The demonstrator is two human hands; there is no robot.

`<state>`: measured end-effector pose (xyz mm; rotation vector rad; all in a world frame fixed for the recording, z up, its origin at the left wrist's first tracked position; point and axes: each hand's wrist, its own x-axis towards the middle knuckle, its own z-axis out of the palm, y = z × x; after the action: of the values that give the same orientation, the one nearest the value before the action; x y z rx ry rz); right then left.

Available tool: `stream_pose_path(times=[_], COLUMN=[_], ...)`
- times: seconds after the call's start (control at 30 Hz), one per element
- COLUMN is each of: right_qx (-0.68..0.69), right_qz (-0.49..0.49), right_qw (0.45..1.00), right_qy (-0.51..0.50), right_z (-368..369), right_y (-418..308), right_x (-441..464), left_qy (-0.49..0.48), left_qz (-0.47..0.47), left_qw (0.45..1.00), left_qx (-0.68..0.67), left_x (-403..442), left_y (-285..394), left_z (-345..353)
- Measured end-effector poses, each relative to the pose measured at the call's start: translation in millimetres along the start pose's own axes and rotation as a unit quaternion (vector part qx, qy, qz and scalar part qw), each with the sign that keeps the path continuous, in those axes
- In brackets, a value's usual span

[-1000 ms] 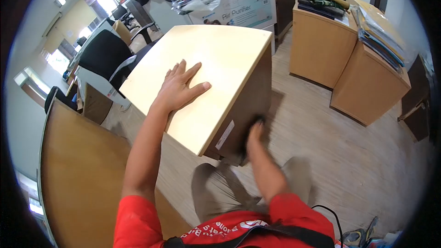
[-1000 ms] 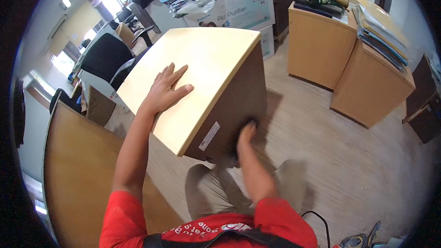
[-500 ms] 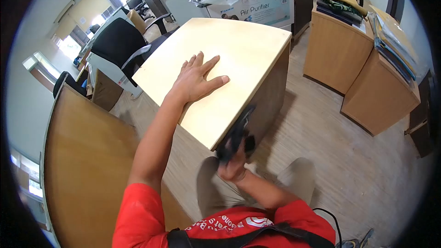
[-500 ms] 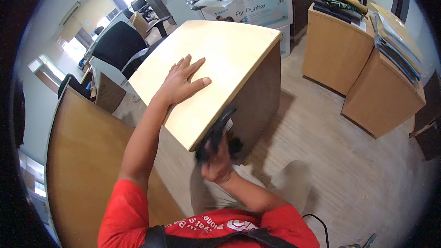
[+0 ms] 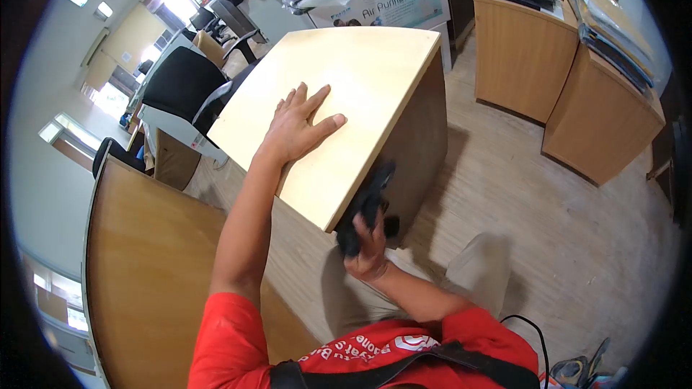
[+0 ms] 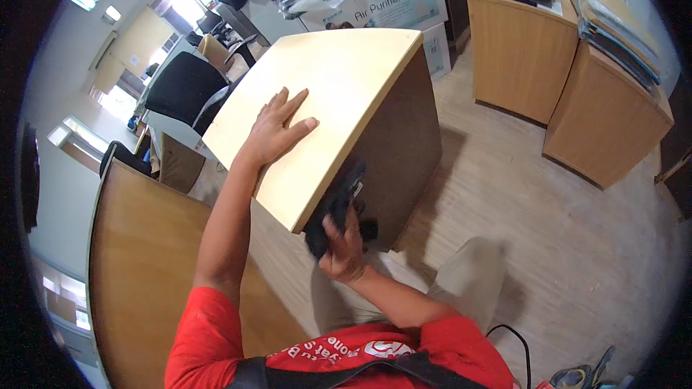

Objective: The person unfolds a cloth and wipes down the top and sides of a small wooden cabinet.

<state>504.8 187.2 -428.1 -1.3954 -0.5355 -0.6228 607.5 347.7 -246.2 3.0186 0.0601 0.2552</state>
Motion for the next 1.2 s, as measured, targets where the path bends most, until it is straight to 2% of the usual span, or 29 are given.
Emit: stream_pose_path(times=[0.07, 0.1, 0.17, 0.2, 0.27, 0.4, 0.43, 0.47, 0.5, 0.53, 0.57, 0.67, 0.7, 0.73, 0.77, 0.8, 0.87, 0.9, 0.97, 1.0, 1.03, 1.07, 1.13, 1.2], right_qx=[0.041, -0.004, 0.009, 0.011, 0.026, -0.039, -0.079, -0.061, -0.053, -0.043, -0.042, -0.066, -0.047, 0.051, 0.014, 0.008, -0.021, -0.064, -0.080, -0.125, -0.026, 0.066, -0.005, -0.082], right_qz=[-0.127, -0.161, -0.032, -0.027, 0.044, -0.060, 0.021, 0.167, 0.240, 0.311, 0.435, 0.394, 0.308, 0.193, 0.103, 0.109, 0.058, 0.106, 0.336, 0.484, 0.645, 0.794, 0.734, 0.568], right_qw=[0.991, 0.987, 0.999, 0.999, 0.995, 0.997, 0.996, 0.982, 0.966, 0.944, 0.895, 0.915, 0.950, 0.977, 0.994, 0.993, 0.998, 0.992, 0.935, 0.863, 0.752, 0.553, 0.663, 0.813], right_qy=[-0.025, -0.020, 0.035, 0.033, 0.082, 0.030, 0.018, 0.060, 0.081, 0.102, 0.086, 0.052, 0.010, 0.073, 0.039, 0.045, -0.010, 0.031, 0.083, 0.068, 0.135, 0.243, 0.143, 0.103], right_z=[0, -4, -2, -3, -1, -4, -1, 8, 10, 12, 8, 4, -2, -1, -4, -6, -4, -6, -3, -1, -4, -12, 7, 1], right_y=[16, 27, 23, 13, -7, 13, 31, 53, 67, 82, 92, 44, 15, -18, -27, -19, 18, 30, 89, 141, 173, 169, 232, 156], right_x=[-28, -9, 32, 54, 82, -12, -64, -105, -120, -134, -136, -71, -45, -16, -12, -20, -42, -57, -101, -142, -161, -142, -200, -144], left_qy=[-0.004, -0.002, -0.008, -0.001, 0.005, 0.012, 0.011, 0.010, 0.014, 0.012, 0.008, 0.009, 0.008, 0.008, 0.008, 0.008, 0.004, 0.002, 0.001, 0.000, -0.002, -0.004, 0.000, -0.002], left_qz=[0.002, 0.006, 0.003, 0.005, -0.007, 0.002, 0.002, 0.000, 0.000, -0.004, -0.004, -0.004, 0.020, 0.025, 0.027, 0.030, 0.026, 0.023, 0.009, 0.012, 0.012, 0.013, 0.019, 0.017], left_qw=[1.000, 1.000, 1.000, 1.000, 1.000, 1.000, 1.000, 1.000, 1.000, 0.999, 0.999, 0.999, 1.000, 0.999, 0.999, 0.999, 0.999, 0.999, 1.000, 1.000, 0.999, 0.999, 0.999, 0.999], left_qx=[-0.004, -0.008, -0.006, -0.007, -0.021, -0.023, -0.024, -0.026, -0.027, -0.032, -0.037, -0.041, -0.021, -0.026, -0.027, -0.026, -0.031, -0.026, -0.017, -0.017, -0.030, -0.043, -0.044, -0.043], left_x=[1, 3, 1, 3, 2, 1, 2, 3, 2, 1, 0, 1, 0, 0, 0, 1, -1, -1, 0, 1, 0, 0, -1, -1], left_y=[-1, -2, -4, -4, -4, -3, -4, -5, -4, -2, 0, -2, 0, -2, -4, -3, 4, 4, 2, 2, 2, 2, 0, -4], left_z=[1, 0, 2, 3, 4, 5, 5, 5, 2, 1, 1, 3, 1, 2, 2, 2, 1, 0, 0, -1, -1, -1, 1, 3])
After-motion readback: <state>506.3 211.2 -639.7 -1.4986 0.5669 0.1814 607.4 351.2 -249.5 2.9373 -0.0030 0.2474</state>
